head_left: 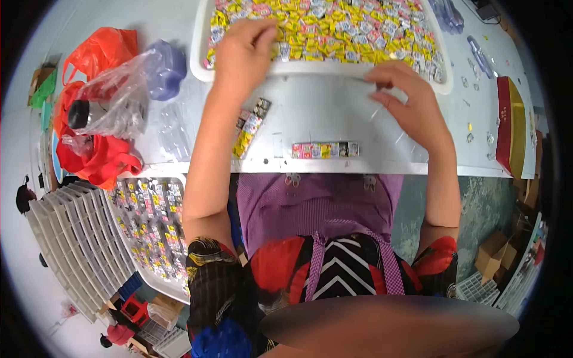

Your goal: Sorting and packaging small colorful square stickers into plastic trays.

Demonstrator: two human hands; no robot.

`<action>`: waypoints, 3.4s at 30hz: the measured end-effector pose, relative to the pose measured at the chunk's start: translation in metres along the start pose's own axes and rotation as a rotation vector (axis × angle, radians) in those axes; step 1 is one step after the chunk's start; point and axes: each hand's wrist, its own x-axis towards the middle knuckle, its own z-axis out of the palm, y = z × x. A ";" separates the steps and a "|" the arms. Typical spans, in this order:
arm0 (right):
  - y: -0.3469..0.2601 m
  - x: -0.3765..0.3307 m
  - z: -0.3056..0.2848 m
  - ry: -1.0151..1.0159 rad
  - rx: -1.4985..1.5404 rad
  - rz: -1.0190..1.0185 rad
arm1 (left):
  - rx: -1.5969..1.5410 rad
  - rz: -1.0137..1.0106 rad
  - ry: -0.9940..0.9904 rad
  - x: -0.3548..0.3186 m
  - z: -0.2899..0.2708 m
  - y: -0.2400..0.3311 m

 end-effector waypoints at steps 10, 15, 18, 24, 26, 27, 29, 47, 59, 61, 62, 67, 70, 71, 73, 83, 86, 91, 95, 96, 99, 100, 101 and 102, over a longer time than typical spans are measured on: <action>-0.006 -0.055 0.074 -0.100 0.097 0.055 | -0.343 -0.548 -0.497 -0.101 -0.006 0.074; -0.005 -0.061 0.088 -0.024 -0.217 -0.087 | -0.212 -0.406 -0.376 -0.121 0.015 0.076; -0.001 -0.066 0.091 -0.015 -0.297 -0.157 | -0.061 -0.208 -0.339 -0.125 0.019 0.072; -0.008 -0.074 0.091 -0.055 -0.440 -0.170 | 0.000 -0.175 -0.325 -0.126 0.020 0.068; -0.018 -0.073 0.091 -0.053 -0.402 -0.123 | 0.024 -0.158 -0.298 -0.127 0.020 0.071; -0.021 -0.072 0.090 -0.055 -0.356 -0.078 | 0.020 -0.150 -0.296 -0.126 0.020 0.071; -0.023 -0.072 0.086 -0.064 -0.321 -0.067 | 0.074 -0.104 -0.329 -0.126 0.018 0.073; 0.073 0.074 0.015 0.061 -0.568 0.118 | 0.245 0.134 -0.372 -0.157 0.012 0.077; 0.042 0.071 0.011 0.064 -0.508 0.014 | 0.293 0.186 -0.340 -0.168 0.015 0.071; 0.044 0.060 0.004 0.263 -0.574 -0.215 | 0.275 0.189 -0.329 -0.167 0.017 0.070; 0.037 0.051 0.006 0.255 -0.566 -0.220 | 0.274 0.198 -0.331 -0.166 0.015 0.070; -0.007 -0.018 0.047 -0.004 0.030 0.168 | 0.272 0.186 -0.344 -0.169 0.013 0.068; -0.021 -0.041 0.073 -0.020 -0.067 0.098 | 0.265 0.211 -0.332 -0.166 0.014 0.068; -0.023 -0.044 0.079 -0.030 -0.062 0.132 | 0.261 0.222 -0.332 -0.166 0.014 0.067; -0.021 -0.049 0.091 -0.041 -0.059 0.165 | 0.256 0.233 -0.331 -0.166 0.015 0.067; -0.014 -0.056 0.108 0.122 -0.331 0.128 | 0.273 0.229 -0.320 -0.170 0.016 0.067; -0.014 -0.058 0.110 0.136 -0.346 0.127 | 0.267 0.222 -0.314 -0.171 0.016 0.067; -0.016 -0.062 0.103 0.191 -0.338 0.089 | 0.228 0.192 -0.311 -0.169 0.015 0.067; -0.027 -0.076 0.096 0.063 -0.246 -0.065 | 0.052 0.096 -0.292 -0.168 0.011 0.064; -0.032 -0.079 0.096 -0.045 -0.261 -0.108 | -0.064 0.054 -0.244 -0.168 0.012 0.062; -0.028 -0.090 0.110 -0.158 -0.315 -0.064 | -0.072 -0.083 -0.256 -0.149 0.011 0.071; -0.027 -0.091 0.112 -0.159 -0.304 -0.075 | -0.019 -0.032 -0.233 -0.147 0.016 0.068; -0.027 -0.091 0.114 -0.168 -0.298 -0.051 | -0.005 -0.035 -0.228 -0.146 0.018 0.066; -0.027 -0.091 0.114 -0.175 -0.293 -0.028 | 0.009 -0.062 -0.259 -0.143 0.019 0.065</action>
